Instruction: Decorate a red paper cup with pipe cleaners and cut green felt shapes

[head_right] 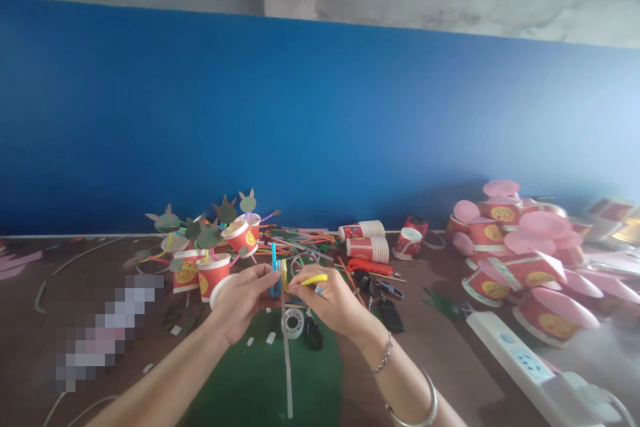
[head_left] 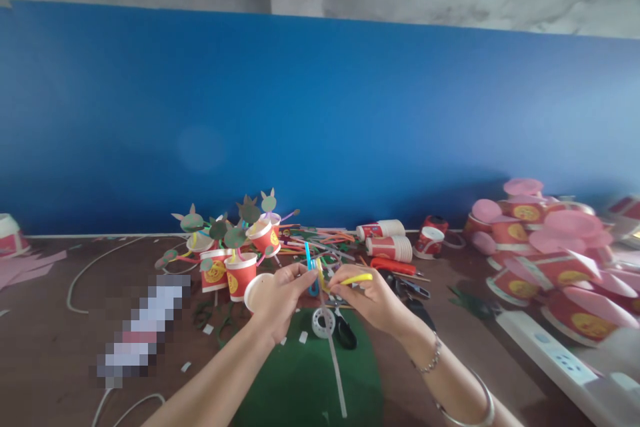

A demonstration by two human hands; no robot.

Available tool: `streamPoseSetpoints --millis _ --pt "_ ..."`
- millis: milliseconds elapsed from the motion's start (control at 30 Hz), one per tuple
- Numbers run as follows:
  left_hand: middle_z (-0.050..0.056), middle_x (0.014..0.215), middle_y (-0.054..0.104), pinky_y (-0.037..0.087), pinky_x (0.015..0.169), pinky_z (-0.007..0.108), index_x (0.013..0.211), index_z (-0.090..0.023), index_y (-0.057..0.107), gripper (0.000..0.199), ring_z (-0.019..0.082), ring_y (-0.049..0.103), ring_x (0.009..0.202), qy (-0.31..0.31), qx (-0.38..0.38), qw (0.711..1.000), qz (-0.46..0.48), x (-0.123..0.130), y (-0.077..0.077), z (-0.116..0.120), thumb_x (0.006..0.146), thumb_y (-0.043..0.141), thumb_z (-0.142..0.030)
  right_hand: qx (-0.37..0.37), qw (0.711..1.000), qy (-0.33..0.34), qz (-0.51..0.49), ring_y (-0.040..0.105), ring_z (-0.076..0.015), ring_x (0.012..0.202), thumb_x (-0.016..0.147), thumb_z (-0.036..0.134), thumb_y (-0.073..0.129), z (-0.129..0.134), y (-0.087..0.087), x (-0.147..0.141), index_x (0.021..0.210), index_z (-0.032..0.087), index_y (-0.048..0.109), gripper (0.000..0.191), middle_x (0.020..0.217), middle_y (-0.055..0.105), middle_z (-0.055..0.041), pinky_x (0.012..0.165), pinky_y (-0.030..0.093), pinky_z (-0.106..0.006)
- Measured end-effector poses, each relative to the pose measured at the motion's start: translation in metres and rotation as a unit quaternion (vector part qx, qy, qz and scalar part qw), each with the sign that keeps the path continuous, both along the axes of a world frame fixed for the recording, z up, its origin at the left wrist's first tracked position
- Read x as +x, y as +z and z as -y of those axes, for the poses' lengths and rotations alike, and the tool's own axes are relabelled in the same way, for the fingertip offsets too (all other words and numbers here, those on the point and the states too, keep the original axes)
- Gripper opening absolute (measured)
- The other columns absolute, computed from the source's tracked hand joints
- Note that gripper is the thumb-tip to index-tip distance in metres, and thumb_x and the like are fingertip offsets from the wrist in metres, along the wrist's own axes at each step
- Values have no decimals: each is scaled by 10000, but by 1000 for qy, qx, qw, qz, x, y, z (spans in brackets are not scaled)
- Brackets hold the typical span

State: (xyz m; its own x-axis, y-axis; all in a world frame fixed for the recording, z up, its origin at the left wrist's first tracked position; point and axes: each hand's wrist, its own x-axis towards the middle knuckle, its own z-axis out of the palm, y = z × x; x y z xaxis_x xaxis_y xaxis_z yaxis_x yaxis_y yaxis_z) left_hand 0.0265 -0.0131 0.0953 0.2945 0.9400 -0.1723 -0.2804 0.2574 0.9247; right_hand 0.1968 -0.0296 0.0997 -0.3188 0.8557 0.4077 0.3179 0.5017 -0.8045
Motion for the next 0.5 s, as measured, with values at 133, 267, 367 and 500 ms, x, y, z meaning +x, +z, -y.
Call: streamPoseSetpoints --millis 133,267,367,500 --pt "-25 573 561 485 563 251 640 -160 532 326 128 581 556 -7 11 1000 -18 0 -2 -1 609 747 -403 -35 999 17 26 583 -168 717 840 261 544 -1 -1 1 736 203 681 181 744 648 -28 686 447 -295" --pt "-22 589 564 493 584 257 660 -156 538 313 127 584 569 -11 19 1000 -7 -1 -4 -2 635 733 -400 -121 991 -6 -54 571 -142 664 798 319 604 -5 -5 2 785 182 653 146 706 633 -9 633 441 -262" --pt "-19 642 586 508 640 278 693 -160 534 301 125 589 600 -5 28 999 18 -1 -5 -3 663 715 -399 -188 968 -36 -161 544 -118 608 708 364 698 -10 -9 3 833 167 629 244 674 612 6 583 423 -235" --pt "-6 740 616 507 675 279 733 -165 533 288 131 594 684 13 57 997 40 -3 -6 -4 691 696 -399 -215 945 -63 -238 521 -109 618 781 446 609 -13 -14 3 807 143 639 305 676 606 -15 602 406 -232"
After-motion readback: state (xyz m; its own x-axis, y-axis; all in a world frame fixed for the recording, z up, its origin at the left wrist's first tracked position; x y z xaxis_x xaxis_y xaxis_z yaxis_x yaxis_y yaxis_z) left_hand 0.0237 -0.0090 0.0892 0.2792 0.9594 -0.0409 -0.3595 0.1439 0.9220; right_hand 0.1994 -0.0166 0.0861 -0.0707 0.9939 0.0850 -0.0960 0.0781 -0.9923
